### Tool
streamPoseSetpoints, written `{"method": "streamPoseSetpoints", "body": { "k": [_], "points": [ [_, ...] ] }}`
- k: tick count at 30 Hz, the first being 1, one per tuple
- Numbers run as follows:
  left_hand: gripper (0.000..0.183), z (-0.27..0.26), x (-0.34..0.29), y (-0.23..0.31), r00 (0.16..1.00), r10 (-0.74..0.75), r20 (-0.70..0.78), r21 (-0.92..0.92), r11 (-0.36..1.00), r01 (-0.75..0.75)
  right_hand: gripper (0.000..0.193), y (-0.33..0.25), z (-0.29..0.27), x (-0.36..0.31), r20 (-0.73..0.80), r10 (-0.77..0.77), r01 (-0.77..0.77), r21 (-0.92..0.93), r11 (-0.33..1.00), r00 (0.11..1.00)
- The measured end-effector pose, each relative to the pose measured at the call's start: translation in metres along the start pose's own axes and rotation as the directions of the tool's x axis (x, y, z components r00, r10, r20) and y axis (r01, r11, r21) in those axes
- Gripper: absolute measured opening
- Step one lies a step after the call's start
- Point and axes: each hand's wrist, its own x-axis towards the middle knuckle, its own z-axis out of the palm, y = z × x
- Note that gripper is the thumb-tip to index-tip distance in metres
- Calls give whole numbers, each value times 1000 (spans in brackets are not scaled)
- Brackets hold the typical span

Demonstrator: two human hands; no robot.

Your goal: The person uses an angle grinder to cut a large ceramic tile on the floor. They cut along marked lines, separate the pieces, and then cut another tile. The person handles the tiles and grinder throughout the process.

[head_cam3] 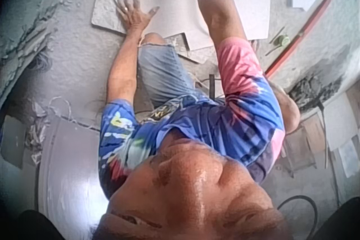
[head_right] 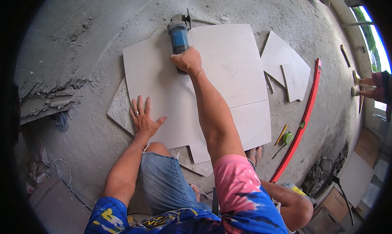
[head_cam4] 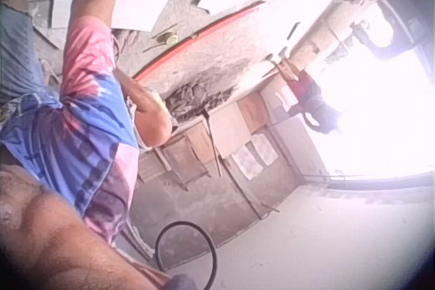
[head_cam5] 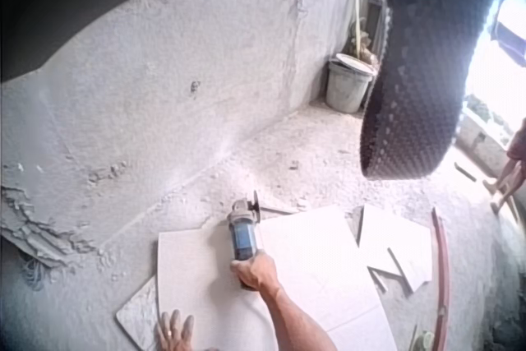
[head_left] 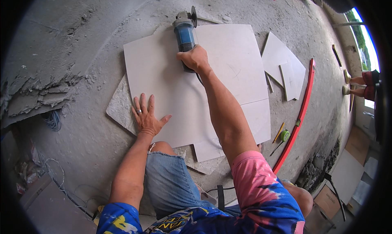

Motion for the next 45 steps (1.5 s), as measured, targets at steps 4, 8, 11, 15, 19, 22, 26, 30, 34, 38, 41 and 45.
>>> {"method": "streamPoseSetpoints", "body": {
  "k": [4,8,11,15,19,22,26,30,34,38,41,45],
  "points": [
    [116,1,0,-1,1000,-8,10,-23,1000,8,62,1,-1,3,15,5,-5,-5,1000,1000],
    [116,3,0,-1,1000,1,-6,-32,999,-1,60,-2,-4,2,53,28,-28,-11,1000,998],
    [116,0,-1,-1,1000,-1,-2,-10,1000,1,59,-6,-7,-1,75,46,-46,-6,999,996],
    [116,0,-1,-1,1000,7,-17,-3,1000,-7,59,-6,-7,-1,85,65,-66,7,998,994],
    [115,1,-1,-1,999,15,-36,-16,1000,-16,59,-5,-7,0,94,73,-74,8,997,993],
    [115,2,-1,-1,999,14,-33,-25,1000,-15,59,-4,-7,0,91,66,-66,-1,998,994],
    [116,4,-1,-4,1000,9,-26,-27,1000,-9,59,-4,-7,-1,108,68,-69,4,998,992],
    [116,2,-1,-2,1000,8,-6,-28,1000,-8,58,-1,-7,-1,97,63,-63,-8,998,993],
    [117,4,-1,-3,999,15,-30,-27,1000,-16,57,0,-8,-4,91,61,-61,-8,998,994],
    [116,2,0,-2,1000,7,-10,-25,1000,-7,56,3,-8,-7,90,56,-56,-10,998,994],
    [116,2,0,-3,1000,3,-1,-25,1000,-3,56,2,-10,-11,100,56,-55,-12,998,993],
    [117,2,0,-3,1000,-3,8,-23,1000,3,56,2,-10,-13,91,57,-56,-9,998,994]
  ]
}}
